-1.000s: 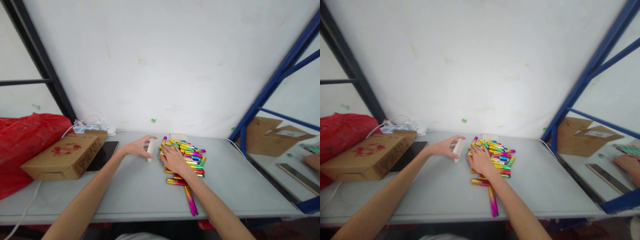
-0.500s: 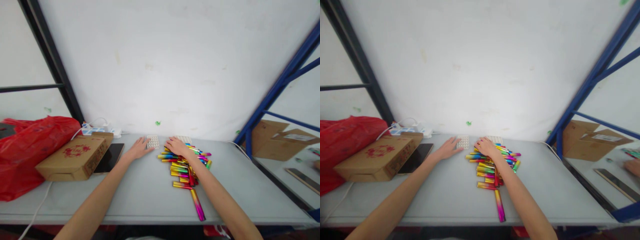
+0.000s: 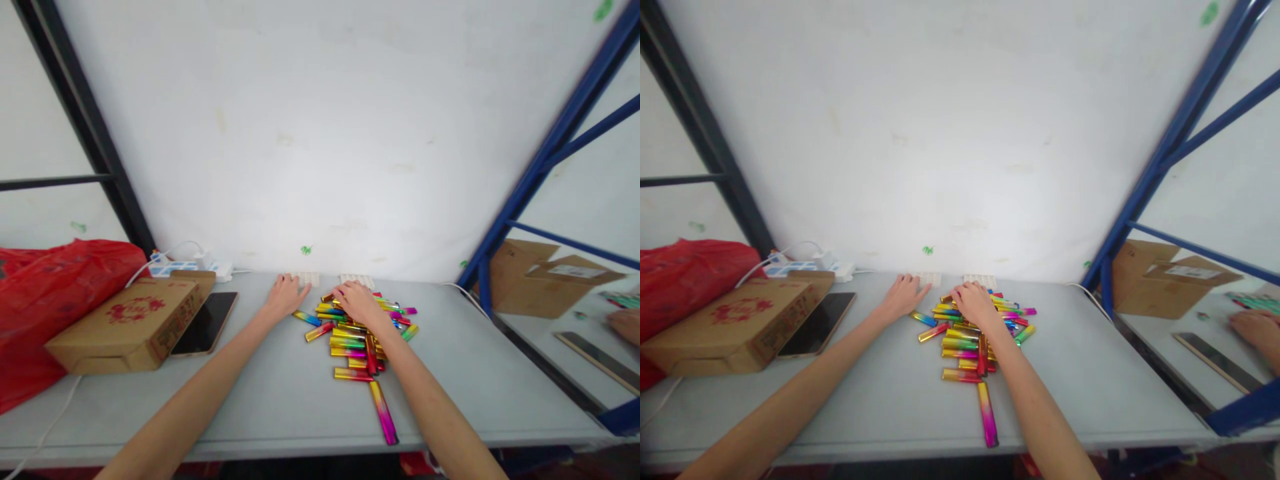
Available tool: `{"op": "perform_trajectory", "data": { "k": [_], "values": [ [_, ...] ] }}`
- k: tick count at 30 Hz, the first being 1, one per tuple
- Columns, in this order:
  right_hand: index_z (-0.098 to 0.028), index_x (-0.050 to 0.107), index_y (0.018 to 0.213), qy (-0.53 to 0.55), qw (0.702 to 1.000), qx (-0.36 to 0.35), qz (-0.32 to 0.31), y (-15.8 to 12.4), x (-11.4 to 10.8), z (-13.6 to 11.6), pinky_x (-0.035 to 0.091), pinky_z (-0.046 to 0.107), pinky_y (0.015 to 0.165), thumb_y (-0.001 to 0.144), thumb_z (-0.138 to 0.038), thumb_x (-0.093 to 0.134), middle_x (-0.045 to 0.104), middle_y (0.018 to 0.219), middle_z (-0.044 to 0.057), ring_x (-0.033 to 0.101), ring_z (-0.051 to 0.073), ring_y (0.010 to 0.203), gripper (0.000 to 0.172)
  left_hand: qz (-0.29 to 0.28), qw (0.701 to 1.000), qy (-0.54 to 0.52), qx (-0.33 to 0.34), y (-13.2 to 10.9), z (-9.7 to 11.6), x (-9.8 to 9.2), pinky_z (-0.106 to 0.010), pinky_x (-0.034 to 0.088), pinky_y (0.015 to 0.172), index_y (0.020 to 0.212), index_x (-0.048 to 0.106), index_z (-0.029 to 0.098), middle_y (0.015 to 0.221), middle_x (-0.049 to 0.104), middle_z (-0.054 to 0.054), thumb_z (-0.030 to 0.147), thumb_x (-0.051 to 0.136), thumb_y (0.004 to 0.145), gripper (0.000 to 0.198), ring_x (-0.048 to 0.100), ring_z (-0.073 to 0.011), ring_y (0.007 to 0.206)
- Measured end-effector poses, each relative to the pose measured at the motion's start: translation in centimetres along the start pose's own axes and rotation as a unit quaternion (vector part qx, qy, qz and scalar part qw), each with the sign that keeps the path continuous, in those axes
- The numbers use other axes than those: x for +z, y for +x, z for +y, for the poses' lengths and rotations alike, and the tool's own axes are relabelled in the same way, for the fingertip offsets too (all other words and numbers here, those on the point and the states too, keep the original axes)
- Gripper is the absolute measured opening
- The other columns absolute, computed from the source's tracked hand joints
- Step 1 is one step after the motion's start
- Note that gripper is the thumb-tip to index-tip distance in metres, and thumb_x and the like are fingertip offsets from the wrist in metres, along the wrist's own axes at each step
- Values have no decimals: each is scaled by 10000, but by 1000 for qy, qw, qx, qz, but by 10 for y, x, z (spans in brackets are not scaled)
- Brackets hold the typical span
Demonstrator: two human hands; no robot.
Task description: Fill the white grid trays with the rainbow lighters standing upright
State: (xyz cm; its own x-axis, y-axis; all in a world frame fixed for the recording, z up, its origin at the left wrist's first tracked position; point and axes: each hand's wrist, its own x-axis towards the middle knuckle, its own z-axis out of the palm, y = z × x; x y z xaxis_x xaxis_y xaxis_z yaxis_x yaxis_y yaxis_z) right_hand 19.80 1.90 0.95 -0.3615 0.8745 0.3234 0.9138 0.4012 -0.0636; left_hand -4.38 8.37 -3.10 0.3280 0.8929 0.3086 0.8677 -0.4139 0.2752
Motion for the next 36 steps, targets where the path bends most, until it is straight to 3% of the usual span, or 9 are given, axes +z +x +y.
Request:
{"op": "perform_trajectory", "data": {
  "k": [5, 12, 16, 22, 26, 32, 36],
  "values": [
    [-157, 722, 1155, -25, 995, 81, 54, 2, -10, 31, 468, 367, 1003, 1101, -265, 401, 731, 1165, 149, 648, 259, 1122, 342, -19, 999, 22, 44, 26, 5, 6, -480, 457, 1014, 1182, 700, 176, 1216, 640, -181, 331, 512, 988, 312, 569, -348, 1185],
    [-148, 723, 1146, -11, 993, 110, 41, -1, -3, 54, 445, 340, 1032, 1091, -257, 416, 728, 1176, 148, 634, 252, 1155, 330, -45, 991, -41, 116, 69, 18, 21, -354, 502, 963, 1051, 752, 202, 1066, 634, -91, 285, 673, 887, 200, 630, -240, 966],
    [-123, 699, 1270, 11, 993, 116, 6, 0, 4, 61, 421, 334, 1079, 1087, -255, 423, 696, 1315, 167, 606, 260, 1246, 356, -14, 990, -90, 109, 63, 11, 33, -349, 512, 959, 1089, 738, 204, 1073, 610, -77, 346, 637, 935, 233, 633, -228, 979],
    [-105, 774, 1181, 23, 992, 109, -55, -1, 6, 85, 429, 293, 1087, 1047, -124, 439, 749, 1271, 161, 669, 233, 1215, 361, 19, 984, -148, 97, 55, 3, 38, -351, 536, 894, 1047, 754, 193, 1076, 608, -73, 384, 657, 913, 253, 639, -202, 875],
    [-130, 801, 1161, 24, 992, 109, -63, 5, -1, 101, 449, 276, 1068, 974, -92, 566, 771, 1248, 129, 687, 232, 1206, 303, 33, 979, -174, 97, 56, 4, 39, -367, 536, 901, 1029, 769, 185, 1063, 637, -85, 379, 655, 898, 261, 636, -205, 851],
    [-148, 838, 859, 32, 993, 89, -77, 20, 0, 111, 515, 261, 873, 856, -83, 726, 813, 918, 101, 740, 219, 898, 130, 32, 968, -227, 100, 57, 6, 37, -361, 536, 948, 1023, 770, 209, 1020, 747, -69, 395, 527, 980, 309, 662, -216, 929],
    [-130, 818, 936, 36, 996, 78, -39, 15, 1, 114, 501, 292, 933, 898, -113, 704, 771, 1035, 132, 703, 213, 960, 121, 60, 961, -264, 64, 56, 8, 34, -353, 539, 971, 1032, 752, 208, 1108, 757, -71, 372, 523, 977, 287, 672, -224, 1045]
  ]
}}
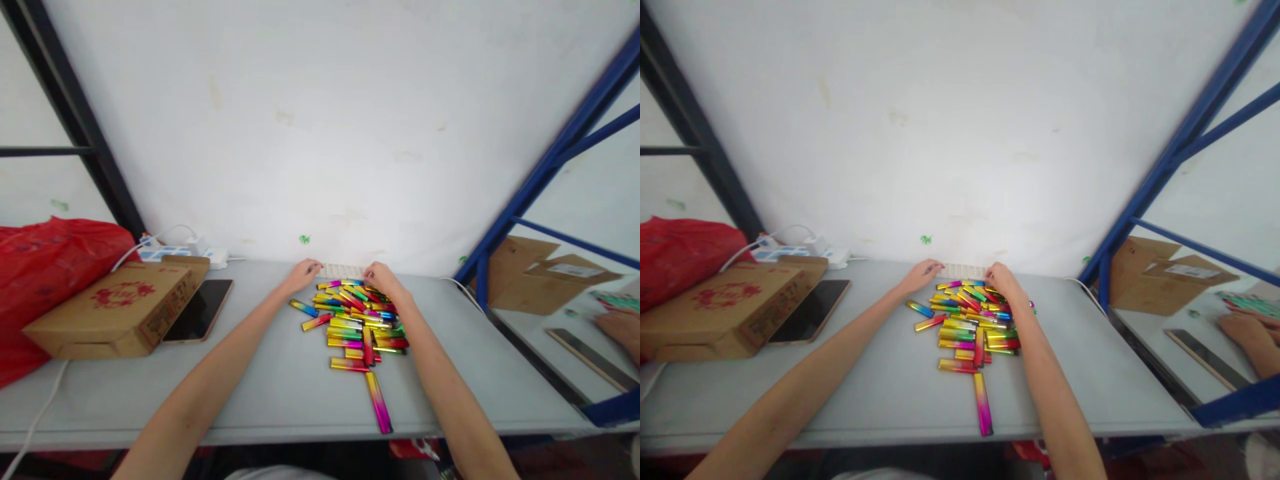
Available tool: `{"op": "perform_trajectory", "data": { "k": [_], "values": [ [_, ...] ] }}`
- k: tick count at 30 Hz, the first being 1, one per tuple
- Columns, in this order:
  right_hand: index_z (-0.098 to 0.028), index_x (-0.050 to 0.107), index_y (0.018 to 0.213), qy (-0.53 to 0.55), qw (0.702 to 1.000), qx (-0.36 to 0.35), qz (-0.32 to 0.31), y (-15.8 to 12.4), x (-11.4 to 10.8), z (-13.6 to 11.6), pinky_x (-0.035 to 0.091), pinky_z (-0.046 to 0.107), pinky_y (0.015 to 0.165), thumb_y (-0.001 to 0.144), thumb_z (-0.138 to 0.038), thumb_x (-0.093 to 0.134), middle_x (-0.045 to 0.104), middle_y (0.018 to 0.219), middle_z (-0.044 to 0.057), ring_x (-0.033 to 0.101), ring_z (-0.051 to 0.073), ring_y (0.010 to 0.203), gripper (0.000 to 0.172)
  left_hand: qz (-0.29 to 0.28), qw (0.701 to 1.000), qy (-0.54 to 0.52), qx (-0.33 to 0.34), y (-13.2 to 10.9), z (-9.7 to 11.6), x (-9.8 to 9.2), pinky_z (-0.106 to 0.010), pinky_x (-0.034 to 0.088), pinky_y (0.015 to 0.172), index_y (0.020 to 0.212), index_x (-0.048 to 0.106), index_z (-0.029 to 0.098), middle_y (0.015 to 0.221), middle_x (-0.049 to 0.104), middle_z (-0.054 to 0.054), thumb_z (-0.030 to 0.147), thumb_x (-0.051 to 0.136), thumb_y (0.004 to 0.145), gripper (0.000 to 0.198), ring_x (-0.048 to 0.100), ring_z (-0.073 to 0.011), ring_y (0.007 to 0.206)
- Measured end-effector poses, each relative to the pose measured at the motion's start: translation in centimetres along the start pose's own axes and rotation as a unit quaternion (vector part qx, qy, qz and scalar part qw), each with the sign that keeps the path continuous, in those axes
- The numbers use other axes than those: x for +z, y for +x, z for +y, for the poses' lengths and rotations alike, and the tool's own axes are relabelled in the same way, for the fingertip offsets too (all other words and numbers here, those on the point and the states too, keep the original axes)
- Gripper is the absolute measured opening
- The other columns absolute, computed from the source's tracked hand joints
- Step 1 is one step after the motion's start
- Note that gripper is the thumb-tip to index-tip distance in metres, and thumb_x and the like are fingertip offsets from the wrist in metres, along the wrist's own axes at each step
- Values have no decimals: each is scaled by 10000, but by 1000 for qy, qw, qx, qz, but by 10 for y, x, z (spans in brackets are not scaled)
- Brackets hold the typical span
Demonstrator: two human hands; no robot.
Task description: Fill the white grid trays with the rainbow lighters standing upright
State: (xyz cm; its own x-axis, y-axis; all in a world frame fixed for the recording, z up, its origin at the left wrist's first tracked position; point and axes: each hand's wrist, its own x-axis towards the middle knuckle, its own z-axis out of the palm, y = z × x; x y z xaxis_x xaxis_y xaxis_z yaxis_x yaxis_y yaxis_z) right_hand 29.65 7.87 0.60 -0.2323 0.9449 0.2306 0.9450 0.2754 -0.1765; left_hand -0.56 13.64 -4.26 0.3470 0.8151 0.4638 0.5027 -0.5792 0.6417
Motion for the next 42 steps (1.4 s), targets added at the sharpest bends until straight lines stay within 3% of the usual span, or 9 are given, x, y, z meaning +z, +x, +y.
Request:
{"op": "perform_trajectory", "data": {
  "k": [5, 10, 14, 18, 22, 26, 29, 33, 42],
  "values": [
    [-129, 772, 1002, 49, 993, -26, 107, -19, -20, -16, 508, 331, 946, 964, -150, 650, 690, 1039, 114, 666, 199, 947, 129, 105, 993, -20, -59, -9, 13, -11, -349, 563, 885, 1067, 701, 198, 1133, 715, -91, 375, 422, 1012, 334, 662, -225, 1035],
    [-189, 734, 1003, 142, 972, -155, 103, -71, -43, -109, 530, 303, 878, 1008, -193, 635, 661, 1021, 52, 655, 165, 887, 100, 118, 991, -32, -49, -32, 39, -59, -331, 565, 840, 1002, 707, 198, 1110, 718, -87, 433, 381, 1009, 402, 667, -222, 1026],
    [-177, 711, 985, 67, 967, -246, 24, -134, -32, -196, 543, 325, 893, 1023, -189, 619, 666, 1039, 70, 650, 205, 992, 101, 35, 999, -5, -15, -76, 76, -111, -338, 562, 827, 973, 722, 198, 1031, 752, -77, 514, 454, 983, 414, 683, -234, 972],
    [-165, 693, 1041, -7, 962, -271, -20, -171, -6, -233, 565, 354, 908, 977, -81, 630, 677, 1082, 87, 652, 224, 1003, 123, -80, 993, 79, 15, -149, 113, -137, -353, 570, 865, 1091, 736, 228, 1078, 737, -75, 577, 494, 992, 437, 684, -237, 977],
    [-203, 671, 1166, 39, 975, -221, 5, -186, -5, -228, 569, 425, 971, 1008, -170, 618, 677, 1164, 108, 647, 269, 1111, 170, -100, 981, 163, 12, -219, 119, -131, -487, 497, 1103, 1399, 622, 288, 1354, 653, -113, 679, 644, 876, 654, 632, -325, 1231],
    [-318, 626, 1279, 126, 982, -100, 99, -222, -20, -202, 554, 506, 994, 1046, -334, 555, 668, 1207, 123, 641, 317, 1144, 243, -91, 975, 201, -2, -248, 98, -118, -537, 485, 1114, 1570, 434, 409, 1474, 595, -97, 726, 760, 719, 965, 595, -391, 1289],
    [-336, 600, 1282, 112, 985, 15, 127, -257, -20, -177, 574, 525, 878, 1013, -419, 597, 667, 1139, 125, 659, 349, 1031, 281, -88, 975, 206, -3, -242, 89, -113, -543, 461, 1123, 1597, 381, 409, 1481, 586, -98, 735, 750, 713, 1012, 575, -394, 1310],
    [-320, 624, 1031, 78, 987, 72, 124, -284, -3, -148, 568, 497, 764, 997, -417, 588, 651, 956, 97, 657, 333, 864, 110, -115, 976, 187, 3, -218, 91, -107, -480, 485, 1074, 1375, 619, 348, 1321, 658, -95, 686, 738, 759, 713, 604, -354, 1227],
    [-277, 663, 1072, 225, 965, 128, 51, -260, -21, -102, 535, 379, 670, 994, -514, 569, 727, 849, 41, 675, 253, 715, 266, -159, 970, 185, 21, -172, 84, -94, -420, 514, 972, 1126, 672, 232, 1140, 659, -96, 670, 739, 772, 566, 647, -305, 1061]
  ]
}}
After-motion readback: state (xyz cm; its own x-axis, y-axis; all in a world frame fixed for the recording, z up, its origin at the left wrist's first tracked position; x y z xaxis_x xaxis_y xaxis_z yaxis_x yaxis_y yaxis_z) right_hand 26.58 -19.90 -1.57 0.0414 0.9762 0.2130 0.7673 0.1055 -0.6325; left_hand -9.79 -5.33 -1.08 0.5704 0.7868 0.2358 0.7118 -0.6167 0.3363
